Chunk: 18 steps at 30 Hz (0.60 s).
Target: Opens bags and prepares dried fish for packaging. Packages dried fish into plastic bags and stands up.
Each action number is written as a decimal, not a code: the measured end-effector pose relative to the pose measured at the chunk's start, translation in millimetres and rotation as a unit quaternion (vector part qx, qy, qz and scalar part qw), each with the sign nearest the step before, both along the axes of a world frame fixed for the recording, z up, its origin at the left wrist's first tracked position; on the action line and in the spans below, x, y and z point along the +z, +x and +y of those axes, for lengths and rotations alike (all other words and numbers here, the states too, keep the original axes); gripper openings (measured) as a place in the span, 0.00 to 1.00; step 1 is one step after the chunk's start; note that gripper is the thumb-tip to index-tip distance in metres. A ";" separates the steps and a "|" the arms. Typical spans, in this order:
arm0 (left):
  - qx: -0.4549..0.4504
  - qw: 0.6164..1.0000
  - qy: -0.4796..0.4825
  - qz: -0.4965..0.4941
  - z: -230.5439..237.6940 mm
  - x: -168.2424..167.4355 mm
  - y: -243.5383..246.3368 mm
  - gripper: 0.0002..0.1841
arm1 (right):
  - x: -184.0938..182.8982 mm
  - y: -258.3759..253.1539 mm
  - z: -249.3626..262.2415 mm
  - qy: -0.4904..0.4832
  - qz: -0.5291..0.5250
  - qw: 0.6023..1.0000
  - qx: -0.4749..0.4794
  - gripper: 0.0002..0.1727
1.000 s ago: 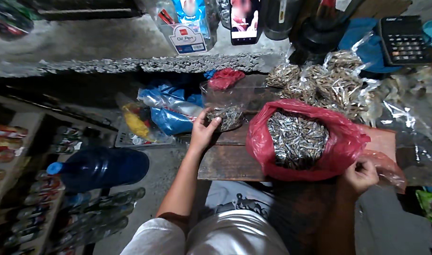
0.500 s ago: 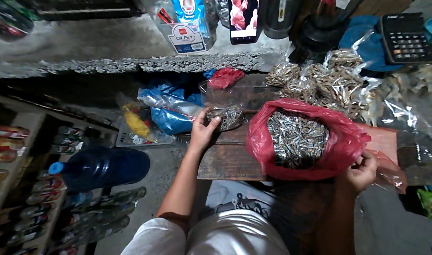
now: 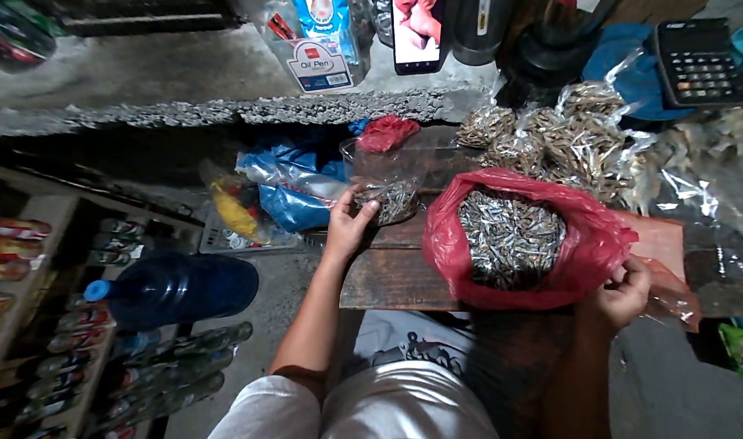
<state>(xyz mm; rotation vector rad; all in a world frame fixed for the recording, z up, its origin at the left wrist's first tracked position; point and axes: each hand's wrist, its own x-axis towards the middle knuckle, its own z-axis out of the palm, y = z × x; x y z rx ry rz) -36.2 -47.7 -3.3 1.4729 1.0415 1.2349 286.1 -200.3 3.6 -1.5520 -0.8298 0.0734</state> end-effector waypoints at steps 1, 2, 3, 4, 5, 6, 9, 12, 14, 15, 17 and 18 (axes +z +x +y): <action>-0.001 1.000 0.003 0.000 0.0 0.0 -0.2 0.19 | 0.3 -0.1 0.2 -0.002 -0.001 1.000 -0.001 0.17; -0.002 1.000 0.006 0.002 0.2 -0.3 -0.7 0.19 | 0.8 -0.4 0.4 -0.006 -0.002 1.000 -0.004 0.17; -0.002 1.000 0.009 0.006 0.5 -0.4 -0.9 0.19 | 1.6 -0.9 0.6 -0.013 -0.003 1.000 -0.008 0.18; -0.001 1.000 0.007 0.008 0.7 -0.1 -0.8 0.19 | 2.3 -1.5 0.6 -0.017 -0.002 1.000 -0.011 0.18; -0.001 1.000 0.004 0.009 0.6 0.1 -0.7 0.18 | 2.9 -1.9 0.6 -0.017 0.000 1.000 -0.012 0.18; -0.001 1.000 0.003 0.008 0.5 0.2 -0.5 0.18 | 3.2 -2.3 0.7 -0.015 0.001 1.000 -0.011 0.18; 0.000 1.000 0.000 0.003 0.1 0.6 -0.1 0.18 | 3.8 -2.2 0.2 -0.016 0.003 1.000 -0.006 0.18; 0.000 1.000 -0.001 0.001 -0.4 1.7 0.5 0.18 | 2.2 -1.4 0.4 -0.012 0.001 1.000 -0.006 0.18; -0.001 1.000 -0.001 -0.004 -0.2 1.5 0.7 0.18 | 1.9 -1.1 0.5 -0.011 -0.001 1.000 -0.006 0.17; -0.001 1.000 -0.001 -0.006 -0.1 1.3 0.8 0.18 | 2.0 -1.0 0.4 -0.011 -0.001 1.000 -0.006 0.17; -0.002 1.000 0.002 -0.007 0.0 1.2 0.6 0.18 | 1.4 -1.1 0.4 -0.009 -0.001 1.000 -0.006 0.17; -0.004 1.000 0.003 -0.008 0.0 1.4 0.3 0.18 | 1.4 -1.0 0.4 -0.009 -0.002 1.000 -0.005 0.17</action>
